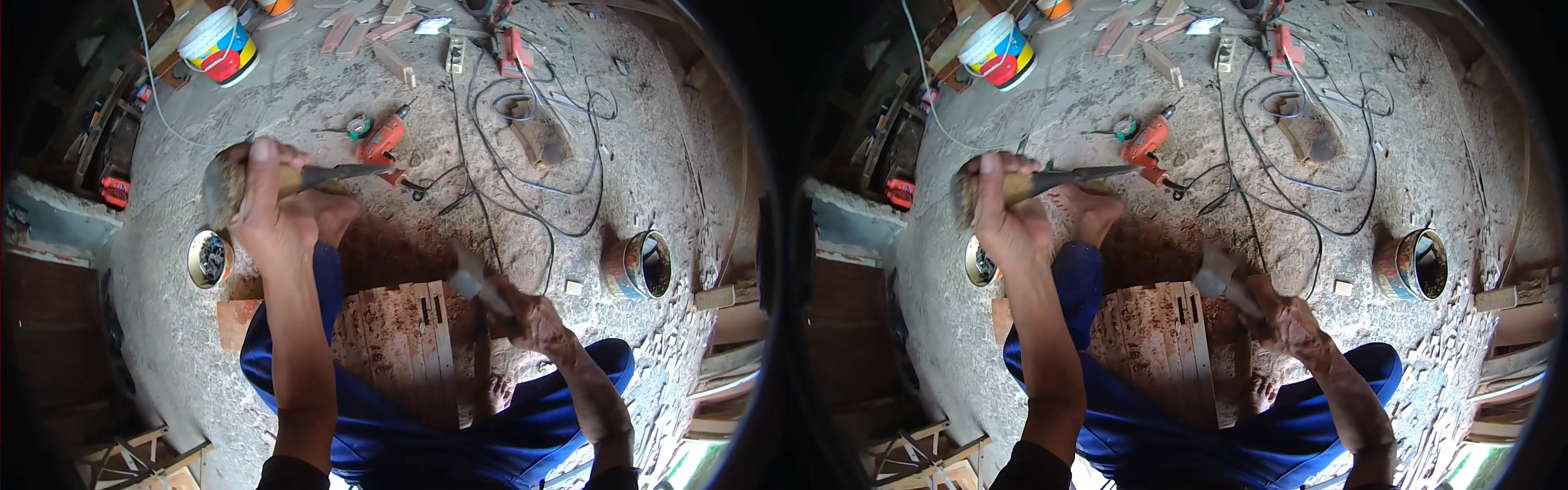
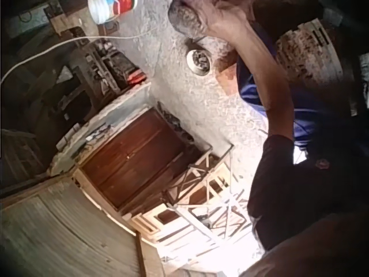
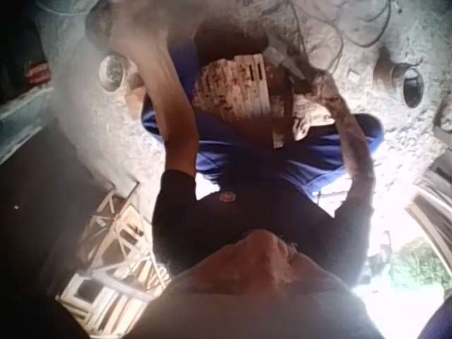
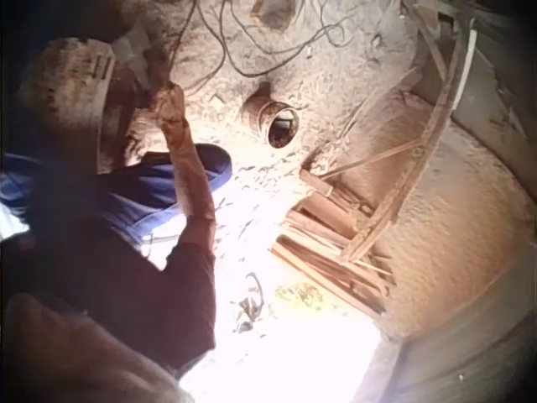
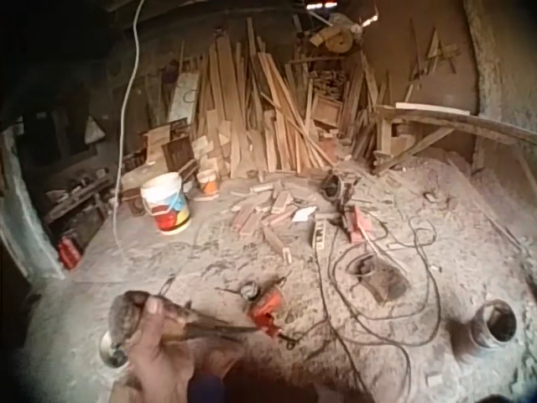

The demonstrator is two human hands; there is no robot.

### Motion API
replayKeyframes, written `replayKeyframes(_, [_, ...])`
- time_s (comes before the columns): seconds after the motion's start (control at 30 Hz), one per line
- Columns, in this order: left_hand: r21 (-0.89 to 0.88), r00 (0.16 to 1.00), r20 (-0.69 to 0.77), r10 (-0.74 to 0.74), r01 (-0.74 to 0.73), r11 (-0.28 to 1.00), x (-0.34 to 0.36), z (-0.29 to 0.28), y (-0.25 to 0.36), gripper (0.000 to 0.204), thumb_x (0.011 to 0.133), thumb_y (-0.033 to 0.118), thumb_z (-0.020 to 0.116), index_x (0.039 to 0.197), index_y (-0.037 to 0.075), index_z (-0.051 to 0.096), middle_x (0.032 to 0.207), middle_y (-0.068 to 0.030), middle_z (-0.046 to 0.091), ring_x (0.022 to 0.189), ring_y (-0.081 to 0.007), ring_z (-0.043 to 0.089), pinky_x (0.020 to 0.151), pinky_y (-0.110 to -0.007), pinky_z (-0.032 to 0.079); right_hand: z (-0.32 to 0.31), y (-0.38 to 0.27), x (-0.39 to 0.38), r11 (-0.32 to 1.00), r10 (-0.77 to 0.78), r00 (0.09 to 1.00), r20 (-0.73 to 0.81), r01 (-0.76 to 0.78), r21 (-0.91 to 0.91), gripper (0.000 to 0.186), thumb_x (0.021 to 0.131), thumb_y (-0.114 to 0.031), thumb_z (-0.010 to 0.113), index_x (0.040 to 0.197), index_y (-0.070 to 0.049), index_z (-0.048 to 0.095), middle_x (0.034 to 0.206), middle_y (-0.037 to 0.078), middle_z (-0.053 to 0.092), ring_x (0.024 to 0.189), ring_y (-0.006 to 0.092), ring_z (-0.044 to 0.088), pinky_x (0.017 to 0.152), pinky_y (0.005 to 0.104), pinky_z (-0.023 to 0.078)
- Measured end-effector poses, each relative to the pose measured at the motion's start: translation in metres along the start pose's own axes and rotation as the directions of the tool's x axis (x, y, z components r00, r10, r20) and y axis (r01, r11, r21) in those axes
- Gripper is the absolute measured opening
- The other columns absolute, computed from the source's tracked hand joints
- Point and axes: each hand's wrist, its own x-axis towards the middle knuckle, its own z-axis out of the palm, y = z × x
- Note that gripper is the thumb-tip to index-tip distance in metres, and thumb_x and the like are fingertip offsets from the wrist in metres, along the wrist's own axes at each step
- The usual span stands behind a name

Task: The person carves out a groove in a wooden workpiece using a chisel and a hammer.

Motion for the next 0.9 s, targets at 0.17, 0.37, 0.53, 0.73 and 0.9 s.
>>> replayKeyframes(0.17, [0.226, 0.997, -0.015, 0.070, -0.064, 0.972, -0.028, -0.046, 0.036, 0.007, 0.095, 0.005, 0.064, 0.097, 0.005, 0.057, 0.078, -0.0073, 0.056, 0.070, -0.0182, 0.054, 0.070, -0.036, 0.048, 0.013, -0.046, -0.024, 0.770, 0.138, 0.626, 0.768, -0.555, 0.314, 0.058, 0.088, -0.044, 0.075, 0.131, -0.010, 0.057, 0.100, 0.017, 0.069, 0.080, 0.0190, 0.069, 0.069, 0.0363, 0.059])
replayKeyframes(0.37, [0.149, 0.981, -0.186, -0.051, 0.080, 0.986, -0.053, -0.054, 0.048, 0.016, 0.092, 0.005, 0.066, 0.105, 0.004, 0.057, 0.076, -0.0057, 0.055, 0.066, -0.0168, 0.053, 0.065, -0.033, 0.048, 0.071, 0.028, 0.003, 0.965, -0.142, 0.657, 0.741, -0.074, 0.251, 0.076, 0.086, -0.052, 0.074, 0.143, -0.009, 0.048, 0.100, 0.011, 0.065, 0.082, 0.0220, 0.063, 0.071, 0.0384, 0.052])
replayKeyframes(0.53, [0.162, 0.989, -0.144, -0.021, 0.045, 0.986, -0.069, -0.056, 0.055, 0.016, 0.093, 0.005, 0.065, 0.105, 0.004, 0.056, 0.075, -0.0053, 0.055, 0.067, -0.0167, 0.054, 0.064, -0.033, 0.048, 0.001, -0.024, 0.089, 0.897, 0.430, 0.902, 0.039, -0.432, 0.099, 0.057, 0.088, -0.034, 0.074, 0.132, -0.006, 0.052, 0.095, 0.010, 0.068, 0.067, 0.0153, 0.066, 0.059, 0.0312, 0.059])
replayKeyframes(0.73, [0.090, 0.983, -0.102, -0.154, 0.163, 0.983, -0.097, -0.058, 0.045, 0.018, 0.089, 0.002, 0.070, 0.097, 0.000, 0.054, 0.075, -0.0084, 0.056, 0.062, -0.0169, 0.056, 0.060, -0.033, 0.050, -0.025, -0.031, 0.053, 0.754, 0.421, 0.877, -0.232, -0.196, 0.627, 0.030, 0.092, -0.024, 0.070, 0.107, -0.003, 0.054, 0.080, 0.008, 0.065, 0.056, 0.0141, 0.060, 0.050, 0.0296, 0.049])
replayKeyframes(0.9, [0.213, 0.979, -0.072, -0.193, 0.204, 0.956, -0.121, -0.047, 0.025, 0.023, 0.086, 0.000, 0.075, 0.095, 0.001, 0.054, 0.076, -0.0059, 0.056, 0.060, -0.0148, 0.056, 0.058, -0.030, 0.049, -0.004, -0.043, 0.004, 0.593, 0.443, 0.886, -0.138, -0.174, 0.786, 0.033, 0.092, -0.028, 0.072, 0.104, -0.002, 0.055, 0.072, 0.003, 0.059, 0.051, 0.0106, 0.052, 0.046, 0.0274, 0.042])
